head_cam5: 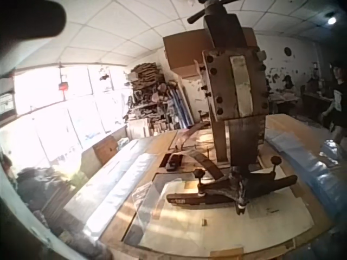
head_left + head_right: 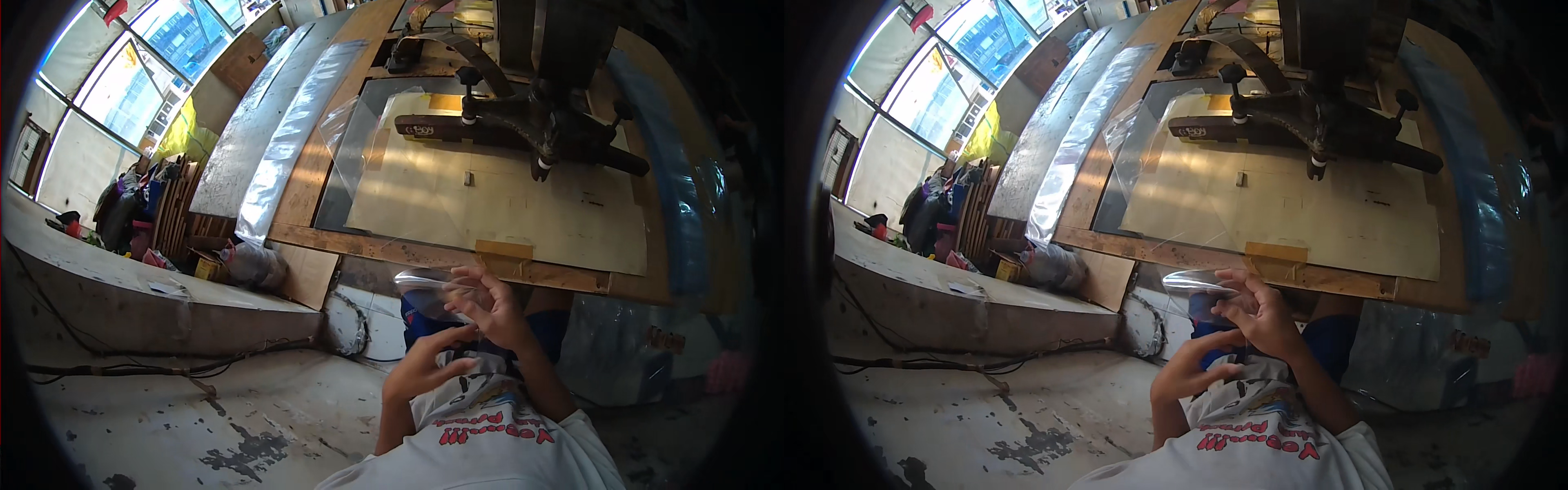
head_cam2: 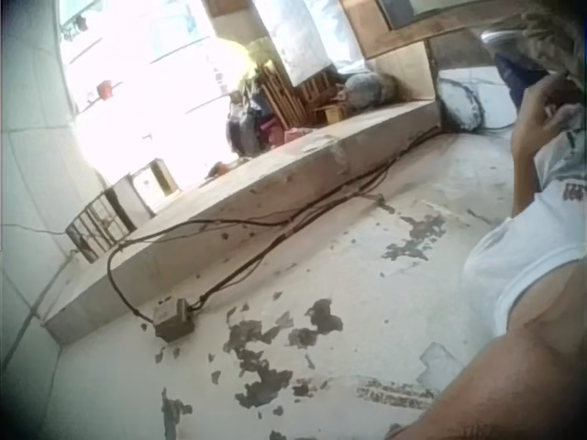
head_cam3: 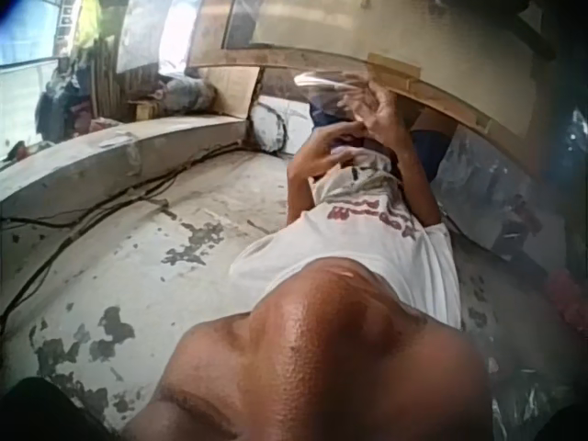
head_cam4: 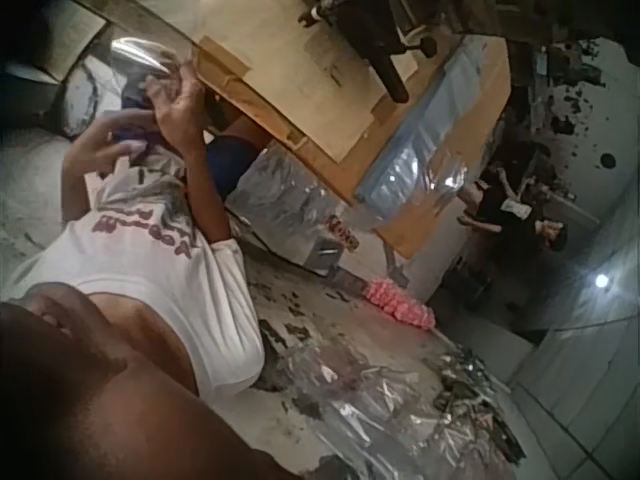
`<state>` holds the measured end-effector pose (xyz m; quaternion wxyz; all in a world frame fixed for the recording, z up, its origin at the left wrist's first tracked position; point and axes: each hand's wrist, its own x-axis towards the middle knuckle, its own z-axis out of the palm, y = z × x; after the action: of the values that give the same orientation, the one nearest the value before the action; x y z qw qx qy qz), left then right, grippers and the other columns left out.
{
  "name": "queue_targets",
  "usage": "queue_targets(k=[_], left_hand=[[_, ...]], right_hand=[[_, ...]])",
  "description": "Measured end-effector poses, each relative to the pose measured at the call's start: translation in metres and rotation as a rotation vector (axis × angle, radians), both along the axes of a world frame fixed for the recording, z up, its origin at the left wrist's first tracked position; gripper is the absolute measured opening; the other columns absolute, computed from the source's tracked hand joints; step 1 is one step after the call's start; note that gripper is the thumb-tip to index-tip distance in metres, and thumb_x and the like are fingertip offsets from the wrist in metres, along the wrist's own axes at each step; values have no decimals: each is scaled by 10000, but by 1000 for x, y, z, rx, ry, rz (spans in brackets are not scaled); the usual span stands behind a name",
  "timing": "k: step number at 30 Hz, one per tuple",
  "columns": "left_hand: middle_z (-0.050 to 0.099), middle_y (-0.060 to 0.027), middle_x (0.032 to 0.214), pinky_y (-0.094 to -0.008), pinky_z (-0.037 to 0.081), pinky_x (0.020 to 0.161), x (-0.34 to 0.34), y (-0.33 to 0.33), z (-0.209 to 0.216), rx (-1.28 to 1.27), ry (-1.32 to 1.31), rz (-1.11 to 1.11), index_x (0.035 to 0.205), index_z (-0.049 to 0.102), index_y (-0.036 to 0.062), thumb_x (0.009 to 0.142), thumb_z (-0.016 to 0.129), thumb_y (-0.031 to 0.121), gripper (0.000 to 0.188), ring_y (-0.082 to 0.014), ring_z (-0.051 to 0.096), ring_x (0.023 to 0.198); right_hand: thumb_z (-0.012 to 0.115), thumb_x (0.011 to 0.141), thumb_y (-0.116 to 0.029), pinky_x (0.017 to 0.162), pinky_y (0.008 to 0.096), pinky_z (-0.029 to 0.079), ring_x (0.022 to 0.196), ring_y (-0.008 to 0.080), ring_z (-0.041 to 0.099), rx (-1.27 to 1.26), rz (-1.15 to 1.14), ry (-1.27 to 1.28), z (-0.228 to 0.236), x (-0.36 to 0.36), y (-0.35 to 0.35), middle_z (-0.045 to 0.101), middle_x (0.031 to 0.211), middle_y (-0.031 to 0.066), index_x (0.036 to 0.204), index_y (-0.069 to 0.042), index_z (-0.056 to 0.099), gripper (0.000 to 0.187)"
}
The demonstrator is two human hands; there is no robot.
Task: The person seals plastic sheets by positioning them on the work surface, lowering the machine press arm onto each sheet, and gathering the finished sheets by hand.
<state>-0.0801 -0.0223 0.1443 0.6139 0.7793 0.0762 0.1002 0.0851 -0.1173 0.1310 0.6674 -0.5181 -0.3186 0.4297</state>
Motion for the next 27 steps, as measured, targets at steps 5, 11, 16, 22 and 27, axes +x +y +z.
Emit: queue_targets(k=[5, 11, 16, 22, 27], left_hand=[[657, -213, 1262, -376, 486, 1004, -30, 71, -64, -372, -63, 340, 1424, 505, -35, 984, 520, 621, 790, -259, 672, 1106], [617, -275, 1304, -497, 530, 966, 21, 67, -70, -880, -250, 168, 1475, 438, 5, 1012, 493, 490, 673, -388, 656, 1143], [675, -234, 1222, -401, 566, 917, 26, 58, -63, -688, -356, 199, 1442, 485, -2, 1002, 595, 94, 464, -284, 681, 1092], [717, -163, 1129, -411, 514, 901, 60, 63, -9, -123, -529, -548, 1256, 669, -23, 859, 658, -60, 399, -328, 692, 967], [707, -171, 1059, -409, 517, 811, 82, 46, 18, 15, -397, -781, 1262, 697, 55, 846, 617, -106, 454, -337, 677, 921]], right_hand=[[651, 919, 12, 907, 337, 556, 1078, 189, 698, 120, 409, -600, 3, 27, -32, 732, 1169, 96, 1252, -56, 656, 340], [682, 835, 28, 946, 355, 538, 1043, 245, 708, -391, 414, -464, -53, 50, -96, 746, 1097, 106, 1045, -68, 765, 245], [811, 813, -123, 1006, 338, 490, 1163, 200, 644, -328, 112, -681, -27, 37, -94, 704, 1187, 76, 1097, -59, 719, 305], [939, 675, -266, 1035, 428, 491, 1230, 293, 625, 106, -196, -488, -13, 20, -80, 674, 1258, 139, 1340, -69, 522, 809], [916, 727, -329, 1076, 424, 446, 1243, 266, 605, 191, 99, -797, 34, 37, -112, 625, 1342, 146, 1456, -23, 435, 926]])
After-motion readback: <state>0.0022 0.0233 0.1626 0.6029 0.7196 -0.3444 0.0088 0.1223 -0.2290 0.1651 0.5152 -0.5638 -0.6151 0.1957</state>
